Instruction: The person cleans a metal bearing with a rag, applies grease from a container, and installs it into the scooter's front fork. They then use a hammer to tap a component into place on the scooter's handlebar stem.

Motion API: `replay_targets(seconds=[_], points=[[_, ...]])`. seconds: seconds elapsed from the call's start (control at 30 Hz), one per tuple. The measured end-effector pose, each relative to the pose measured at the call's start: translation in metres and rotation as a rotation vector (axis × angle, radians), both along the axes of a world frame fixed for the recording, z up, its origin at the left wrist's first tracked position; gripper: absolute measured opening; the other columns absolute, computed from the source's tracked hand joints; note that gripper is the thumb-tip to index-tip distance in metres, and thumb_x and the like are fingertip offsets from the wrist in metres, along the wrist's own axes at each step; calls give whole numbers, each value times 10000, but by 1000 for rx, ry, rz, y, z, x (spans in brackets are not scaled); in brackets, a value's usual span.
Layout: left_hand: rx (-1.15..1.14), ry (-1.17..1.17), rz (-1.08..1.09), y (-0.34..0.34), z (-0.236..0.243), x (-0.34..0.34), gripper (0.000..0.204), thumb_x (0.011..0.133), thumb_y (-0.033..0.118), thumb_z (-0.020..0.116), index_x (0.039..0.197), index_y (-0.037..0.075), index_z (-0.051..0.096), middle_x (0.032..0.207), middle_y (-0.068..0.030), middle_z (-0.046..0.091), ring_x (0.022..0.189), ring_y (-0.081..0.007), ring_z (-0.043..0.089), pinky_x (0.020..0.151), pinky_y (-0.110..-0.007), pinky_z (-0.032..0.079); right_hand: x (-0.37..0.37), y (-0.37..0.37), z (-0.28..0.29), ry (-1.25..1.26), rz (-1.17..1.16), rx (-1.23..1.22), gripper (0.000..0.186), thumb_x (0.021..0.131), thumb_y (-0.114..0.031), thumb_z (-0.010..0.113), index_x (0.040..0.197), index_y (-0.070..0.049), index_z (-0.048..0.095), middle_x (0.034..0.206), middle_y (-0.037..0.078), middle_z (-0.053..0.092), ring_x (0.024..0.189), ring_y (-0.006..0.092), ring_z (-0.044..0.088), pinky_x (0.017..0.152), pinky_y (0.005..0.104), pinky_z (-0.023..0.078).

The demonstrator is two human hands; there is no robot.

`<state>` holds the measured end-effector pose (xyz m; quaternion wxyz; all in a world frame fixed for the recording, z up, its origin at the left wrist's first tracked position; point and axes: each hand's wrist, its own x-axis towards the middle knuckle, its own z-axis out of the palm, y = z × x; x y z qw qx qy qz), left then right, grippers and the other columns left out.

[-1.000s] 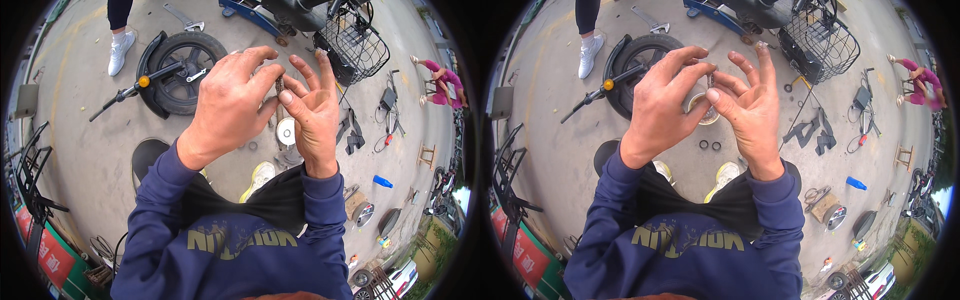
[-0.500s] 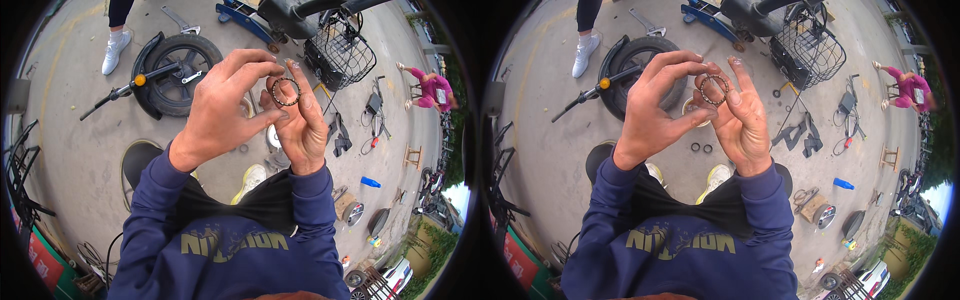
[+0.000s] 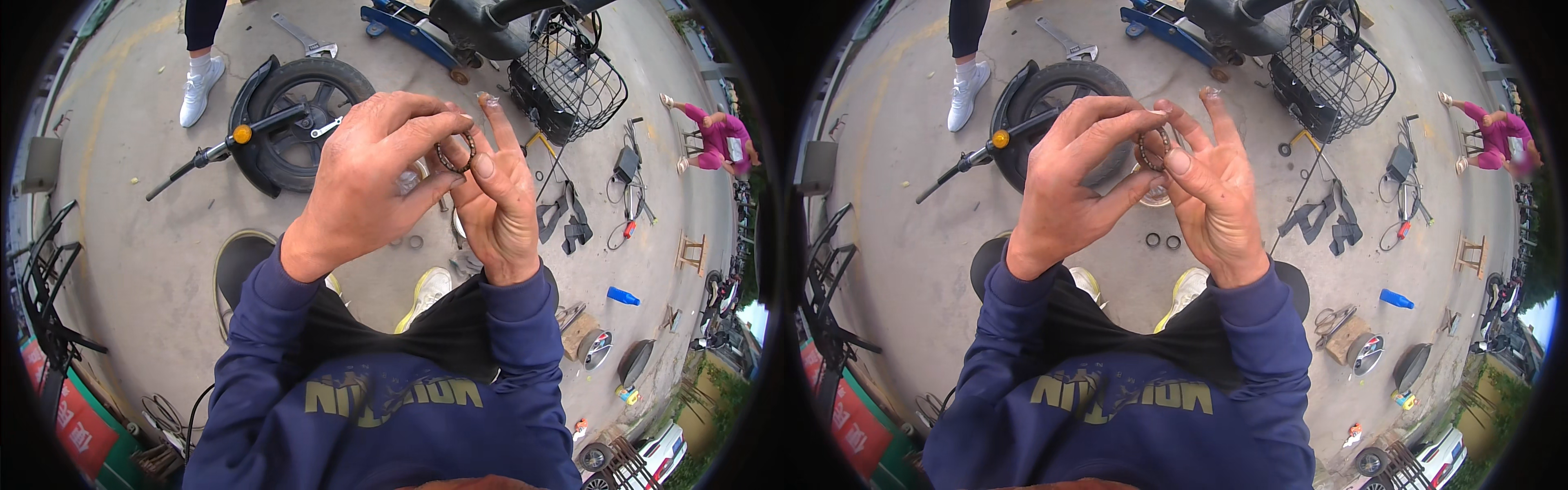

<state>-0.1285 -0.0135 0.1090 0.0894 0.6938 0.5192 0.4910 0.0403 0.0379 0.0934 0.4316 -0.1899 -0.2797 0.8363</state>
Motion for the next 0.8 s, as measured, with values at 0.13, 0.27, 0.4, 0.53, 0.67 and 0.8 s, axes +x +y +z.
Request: replay_targets(seconds=[0.13,0.27,0.4,0.53,0.67,0.8], points=[[-79,-122,-103,3,-4,-14,524,708,65,848,1205,28,686,1158,-123,671,1060,-268,661,922,-367,531,-3,-1,4,-166,-21,154,854,937,-219,746,1576,-54,204,1445,229,448,1281,330,562,1104,467,456],[-221,-739,-304,2,-24,-30,568,761,130,864,1263,-10,638,1218,-122,645,1162,-228,621,1009,-369,500,-5,0,-3,-315,-124,370,809,1006,-512,588,1597,-69,258,1485,203,416,1321,323,533,1051,410,465],[-209,-1044,-467,-4,-36,-40,607,833,40,810,1371,-41,541,1316,-144,609,1265,-236,582,1100,-408,472,-5,-3,-6,-467,-138,712,896,978,-752,371,1503,-31,457,1608,211,326,1443,334,407,1152,437,350],[-165,-1080,-436,-10,-35,-38,623,827,4,797,1386,-50,527,1345,-144,589,1275,-248,579,1114,-419,468,-10,-9,-8,-485,-38,817,941,957,-795,341,1426,-5,548,1623,210,285,1492,343,330,1191,466,287],[-175,-1034,-428,-13,-38,-44,618,821,47,809,1374,-36,546,1343,-141,577,1267,-245,571,1093,-408,476,-18,-11,-15,-457,-57,828,817,973,-726,411,1383,-51,618,1541,260,359,1412,412,400,1152,526,325],[-202,-1000,-391,-12,-36,-44,633,800,136,841,1355,-3,572,1321,-130,567,1245,-236,558,1050,-378,473,-21,-12,-14,-438,-39,818,806,972,-717,429,1367,-44,631,1531,267,374,1402,412,413,1142,523,340]])
